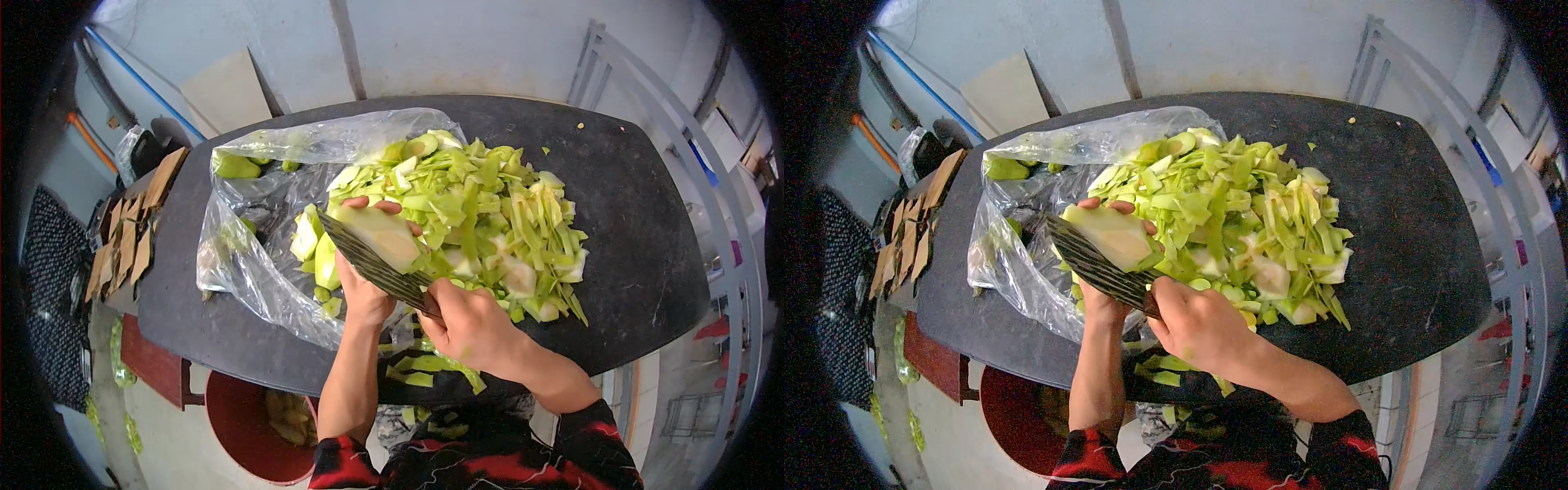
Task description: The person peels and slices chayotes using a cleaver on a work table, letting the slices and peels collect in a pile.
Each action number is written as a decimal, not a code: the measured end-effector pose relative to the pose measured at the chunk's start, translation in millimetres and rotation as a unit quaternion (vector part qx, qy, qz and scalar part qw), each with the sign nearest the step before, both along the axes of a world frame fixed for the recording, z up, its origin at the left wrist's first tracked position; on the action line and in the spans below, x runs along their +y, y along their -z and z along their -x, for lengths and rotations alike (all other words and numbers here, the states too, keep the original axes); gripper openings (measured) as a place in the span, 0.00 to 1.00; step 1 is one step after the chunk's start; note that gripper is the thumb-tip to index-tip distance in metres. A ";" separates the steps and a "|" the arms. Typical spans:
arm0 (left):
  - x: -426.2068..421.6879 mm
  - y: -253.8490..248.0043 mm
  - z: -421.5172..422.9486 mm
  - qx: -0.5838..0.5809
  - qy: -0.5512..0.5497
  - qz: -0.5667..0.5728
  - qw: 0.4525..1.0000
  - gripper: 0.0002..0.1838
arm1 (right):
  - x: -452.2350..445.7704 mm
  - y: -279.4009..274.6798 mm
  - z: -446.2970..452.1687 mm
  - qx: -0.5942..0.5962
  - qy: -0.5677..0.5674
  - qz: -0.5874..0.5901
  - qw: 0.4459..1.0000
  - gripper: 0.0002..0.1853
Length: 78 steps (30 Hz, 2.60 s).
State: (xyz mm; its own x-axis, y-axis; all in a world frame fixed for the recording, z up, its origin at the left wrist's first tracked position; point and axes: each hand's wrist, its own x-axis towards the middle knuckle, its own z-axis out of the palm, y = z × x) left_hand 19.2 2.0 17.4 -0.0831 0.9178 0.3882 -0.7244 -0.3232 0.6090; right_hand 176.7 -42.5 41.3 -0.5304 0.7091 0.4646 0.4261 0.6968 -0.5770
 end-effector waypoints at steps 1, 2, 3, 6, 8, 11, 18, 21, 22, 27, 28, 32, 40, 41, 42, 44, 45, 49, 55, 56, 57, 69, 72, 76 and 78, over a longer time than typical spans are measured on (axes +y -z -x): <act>1.1 2.8 0.9 0.000 0.000 0.000 1.000 0.48 | -0.1 0.4 0.0 0.006 -0.003 0.007 1.000 0.14; 2.6 5.7 2.6 0.000 0.009 -0.014 1.000 0.49 | 0.3 0.8 0.1 0.012 -0.007 0.013 1.000 0.13; 3.1 7.3 3.5 0.001 0.018 -0.026 0.999 0.50 | 1.4 1.8 0.2 0.013 -0.007 0.014 1.000 0.13; 1.4 2.8 2.5 0.043 -0.011 -0.004 0.999 0.53 | 5.0 2.0 -0.1 0.065 -0.012 0.061 0.996 0.12; 2.4 2.8 2.7 0.050 -0.014 -0.001 0.999 0.54 | 4.9 -1.8 -0.7 0.069 -0.008 0.081 0.994 0.12; 6.6 7.3 3.7 0.057 -0.022 0.005 0.998 0.52 | 0.4 3.6 4.7 0.089 0.005 0.086 0.992 0.11; 8.1 12.8 2.1 -0.047 -0.009 0.083 0.995 0.51 | 6.9 17.9 3.6 0.081 0.027 0.004 0.996 0.11; 11.4 12.4 21.9 -0.073 -0.012 0.081 0.994 0.46 | 0.7 6.3 -6.1 0.074 -0.023 -0.047 0.996 0.12; 12.6 12.3 33.4 -0.071 -0.006 0.069 0.995 0.46 | -0.7 -1.4 -10.0 0.119 -0.028 0.081 0.989 0.13; 2.8 -9.8 43.3 -0.111 0.034 0.023 0.993 0.48 | 22.3 -2.1 -38.2 0.285 -0.158 0.453 0.830 0.18; 2.5 -8.2 44.0 -0.113 0.032 0.023 0.993 0.48 | 26.5 0.7 -39.7 0.287 -0.170 0.465 0.820 0.21; 2.3 1.0 45.9 -0.090 0.026 0.039 0.995 0.45 | 33.6 8.5 -43.8 0.284 -0.178 0.519 0.786 0.24; 1.3 2.4 50.2 -0.089 0.002 0.042 0.995 0.46 | 36.6 15.8 -45.5 0.283 -0.174 0.539 0.774 0.25; 0.7 1.3 50.0 -0.077 0.006 0.043 0.996 0.45 | 37.0 16.4 -46.0 0.283 -0.173 0.538 0.775 0.25; -0.1 0.0 49.5 -0.064 0.010 0.045 0.997 0.45 | 37.6 16.8 -46.5 0.282 -0.173 0.539 0.775 0.25; -1.1 -3.6 45.6 -0.072 -0.005 0.048 0.996 0.45 | 39.5 16.9 -47.2 0.275 -0.177 0.531 0.781 0.26; -1.4 -4.3 44.5 -0.078 -0.020 0.051 0.995 0.45 | 40.0 16.4 -47.0 0.275 -0.178 0.532 0.781 0.26; -1.0 0.6 44.9 -0.046 -0.035 0.056 0.997 0.45 | 41.5 20.5 -44.5 0.257 -0.195 0.548 0.772 0.26; -5.7 -5.6 23.2 -0.012 -0.012 0.064 0.998 0.47 | 36.5 22.5 -37.7 0.258 -0.191 0.570 0.756 0.25; -4.8 -3.8 20.7 -0.018 -0.014 0.065 0.998 0.48 | 35.7 21.8 -36.9 0.268 -0.178 0.579 0.749 0.25; -4.4 -2.2 19.3 -0.024 -0.017 0.067 0.997 0.48 | 35.8 23.8 -37.1 0.269 -0.177 0.579 0.749 0.25; -5.3 -4.2 19.0 -0.002 -0.011 0.074 0.997 0.48 | 32.2 28.9 -29.0 0.287 -0.181 0.576 0.744 0.26; -5.1 -3.9 19.4 0.003 -0.027 0.076 0.997 0.47 | 31.9 28.9 -27.5 0.296 -0.169 0.586 0.735 0.26; -5.2 -6.8 18.0 -0.001 -0.033 0.081 0.996 0.46 | 31.6 26.4 -26.9 0.290 -0.179 0.579 0.741 0.27; -4.7 -6.3 19.0 -0.006 -0.031 0.077 0.997 0.45 | 30.4 26.4 -26.3 0.288 -0.187 0.573 0.744 0.27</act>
